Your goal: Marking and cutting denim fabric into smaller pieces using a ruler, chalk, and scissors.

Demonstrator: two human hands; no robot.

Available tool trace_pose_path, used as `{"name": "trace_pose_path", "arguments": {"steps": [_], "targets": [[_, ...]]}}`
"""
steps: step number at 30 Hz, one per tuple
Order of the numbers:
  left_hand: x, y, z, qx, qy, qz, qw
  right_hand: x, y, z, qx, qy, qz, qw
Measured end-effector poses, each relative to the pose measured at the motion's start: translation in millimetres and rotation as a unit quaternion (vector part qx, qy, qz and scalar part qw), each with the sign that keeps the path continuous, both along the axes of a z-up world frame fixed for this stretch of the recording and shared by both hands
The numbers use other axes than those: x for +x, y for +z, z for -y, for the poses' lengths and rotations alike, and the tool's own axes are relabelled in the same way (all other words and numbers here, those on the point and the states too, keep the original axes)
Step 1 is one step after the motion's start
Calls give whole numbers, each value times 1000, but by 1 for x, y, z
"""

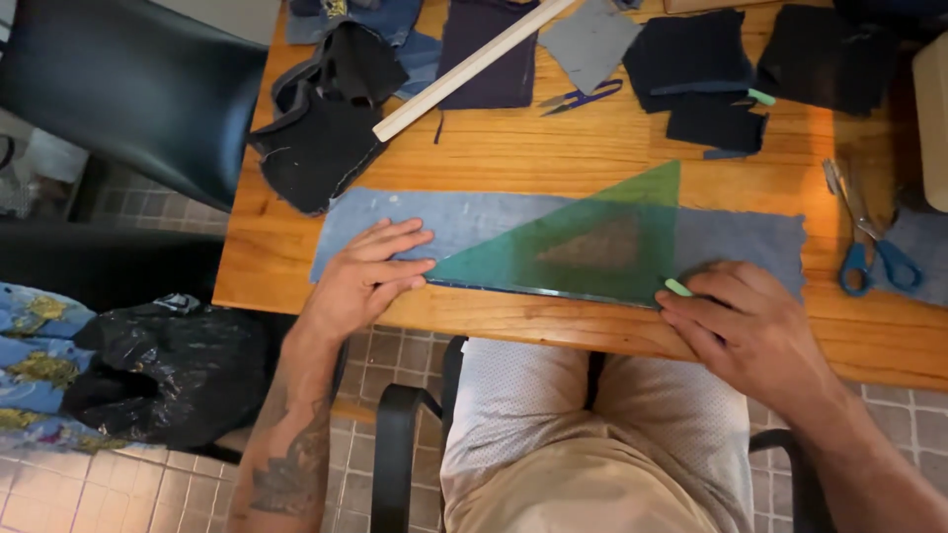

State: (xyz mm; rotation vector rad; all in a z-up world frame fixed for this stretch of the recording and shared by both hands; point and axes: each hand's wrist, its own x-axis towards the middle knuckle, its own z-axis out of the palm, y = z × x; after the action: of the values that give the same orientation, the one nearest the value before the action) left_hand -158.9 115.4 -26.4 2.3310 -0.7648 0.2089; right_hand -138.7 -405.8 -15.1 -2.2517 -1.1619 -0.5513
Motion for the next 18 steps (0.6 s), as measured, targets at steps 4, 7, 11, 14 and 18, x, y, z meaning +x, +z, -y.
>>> {"name": "trace_pose_path", "arguments": {"steps": [4,7,11,14,18], "targets": [[12,2,-2,14,-33,24,999,0,5,2,16,9,-9,1000],[16,11,7,9,-12,15,1000,1,3,-3,34,-9,21,999],[25,10,1,18,-27,16,999,6,-17,3,50,-18,34,998],[25,18,2,12,-22,3,1000,3,-15,4,57,-19,31,998],[24,20,1,-1,-18,-23,1000,3,-16,6,49,-16,46,998]]}}
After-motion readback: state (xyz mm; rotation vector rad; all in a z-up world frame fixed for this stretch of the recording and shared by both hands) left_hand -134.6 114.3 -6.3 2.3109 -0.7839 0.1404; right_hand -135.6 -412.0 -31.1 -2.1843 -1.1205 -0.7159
